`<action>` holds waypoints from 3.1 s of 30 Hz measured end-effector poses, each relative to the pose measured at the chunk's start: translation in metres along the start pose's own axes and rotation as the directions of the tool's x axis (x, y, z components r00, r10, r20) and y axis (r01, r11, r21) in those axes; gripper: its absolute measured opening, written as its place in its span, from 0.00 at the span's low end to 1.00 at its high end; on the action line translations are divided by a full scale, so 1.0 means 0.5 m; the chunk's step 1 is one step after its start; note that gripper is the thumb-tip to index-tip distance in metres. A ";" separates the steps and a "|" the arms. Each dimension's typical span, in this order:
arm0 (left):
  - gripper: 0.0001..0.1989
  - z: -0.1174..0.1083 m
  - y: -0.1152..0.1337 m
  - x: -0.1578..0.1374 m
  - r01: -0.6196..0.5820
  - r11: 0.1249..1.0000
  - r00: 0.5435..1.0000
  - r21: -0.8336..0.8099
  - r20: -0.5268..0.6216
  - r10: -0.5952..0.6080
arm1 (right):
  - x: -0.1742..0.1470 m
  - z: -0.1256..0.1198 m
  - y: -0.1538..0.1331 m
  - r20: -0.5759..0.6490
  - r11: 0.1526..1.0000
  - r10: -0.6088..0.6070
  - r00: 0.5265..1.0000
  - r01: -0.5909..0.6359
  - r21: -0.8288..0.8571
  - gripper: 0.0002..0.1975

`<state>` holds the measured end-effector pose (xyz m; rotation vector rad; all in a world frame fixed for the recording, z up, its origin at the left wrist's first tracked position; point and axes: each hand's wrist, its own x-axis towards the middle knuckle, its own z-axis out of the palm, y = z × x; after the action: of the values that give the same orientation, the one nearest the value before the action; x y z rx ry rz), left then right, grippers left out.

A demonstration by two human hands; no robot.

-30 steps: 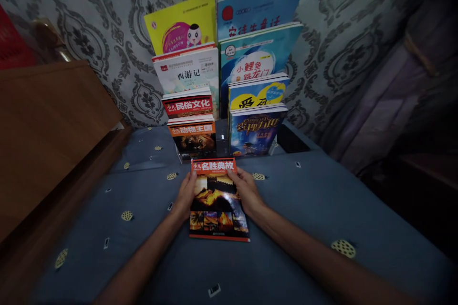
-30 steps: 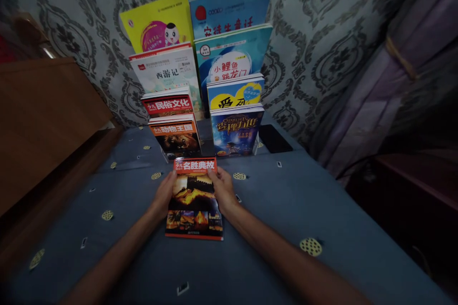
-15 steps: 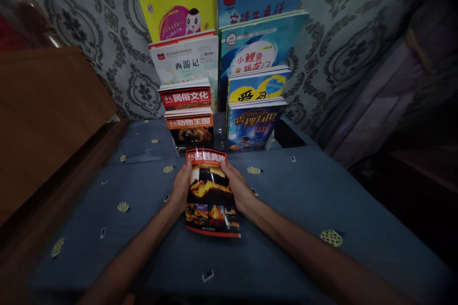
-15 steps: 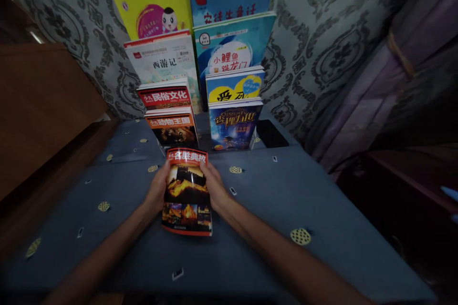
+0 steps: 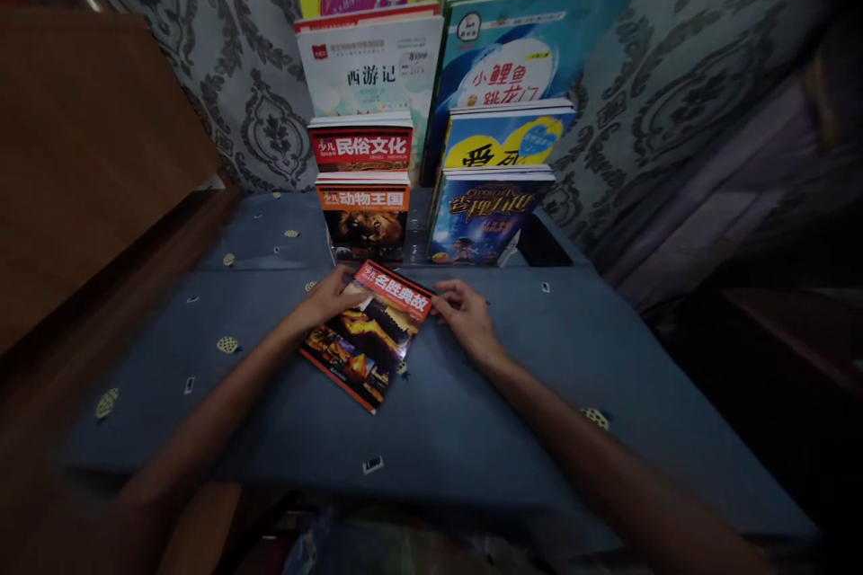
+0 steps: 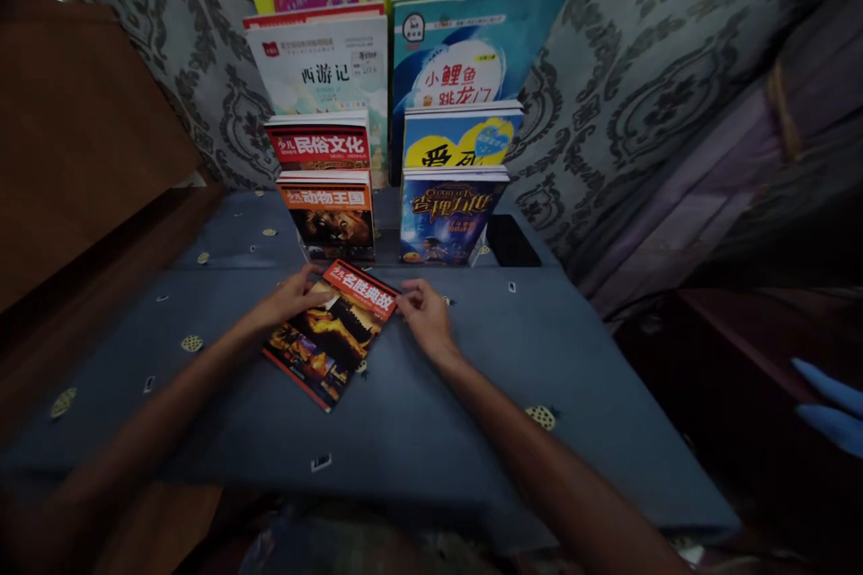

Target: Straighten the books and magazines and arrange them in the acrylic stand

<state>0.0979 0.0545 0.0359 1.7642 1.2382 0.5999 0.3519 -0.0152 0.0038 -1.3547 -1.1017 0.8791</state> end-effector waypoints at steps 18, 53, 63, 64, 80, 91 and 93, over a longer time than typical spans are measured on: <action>0.16 0.054 -0.057 -0.069 -0.218 0.681 0.907 0.700 -0.112 0.405 | 0.081 0.158 0.007 0.777 0.575 -0.261 0.573 0.739 -0.352 0.24; 0.19 0.084 -0.003 -0.046 -0.343 0.532 0.900 0.774 0.107 0.423 | -0.002 -0.042 0.026 0.447 0.597 -0.388 0.806 0.589 -0.544 0.19; 0.23 0.133 0.022 0.005 -0.609 0.531 0.788 0.590 0.374 0.489 | 0.004 -0.053 0.029 0.348 0.712 -0.421 0.838 0.543 -0.446 0.24; 0.23 0.135 0.027 0.008 -0.629 0.527 0.775 0.572 0.409 0.481 | 0.002 -0.054 0.027 0.341 0.719 -0.415 0.844 0.534 -0.445 0.24; 0.23 0.127 0.046 -0.112 -0.835 0.454 0.520 0.309 0.711 0.472 | -0.002 -0.063 0.022 0.355 0.699 -0.373 0.857 0.511 -0.500 0.19; 0.21 0.107 0.071 -0.201 -0.604 0.794 0.624 0.071 0.662 0.415 | -0.031 -0.049 0.009 0.411 0.566 -0.345 0.844 0.536 -0.626 0.16; 0.21 0.086 0.057 -0.177 -0.546 0.836 0.754 0.059 0.469 0.459 | -0.056 -0.034 0.004 0.439 0.529 -0.337 0.833 0.553 -0.644 0.17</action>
<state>0.1112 -0.0465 0.0472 2.2708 0.5044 0.3457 0.3604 -0.0466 0.0006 -1.4937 -2.0857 0.1649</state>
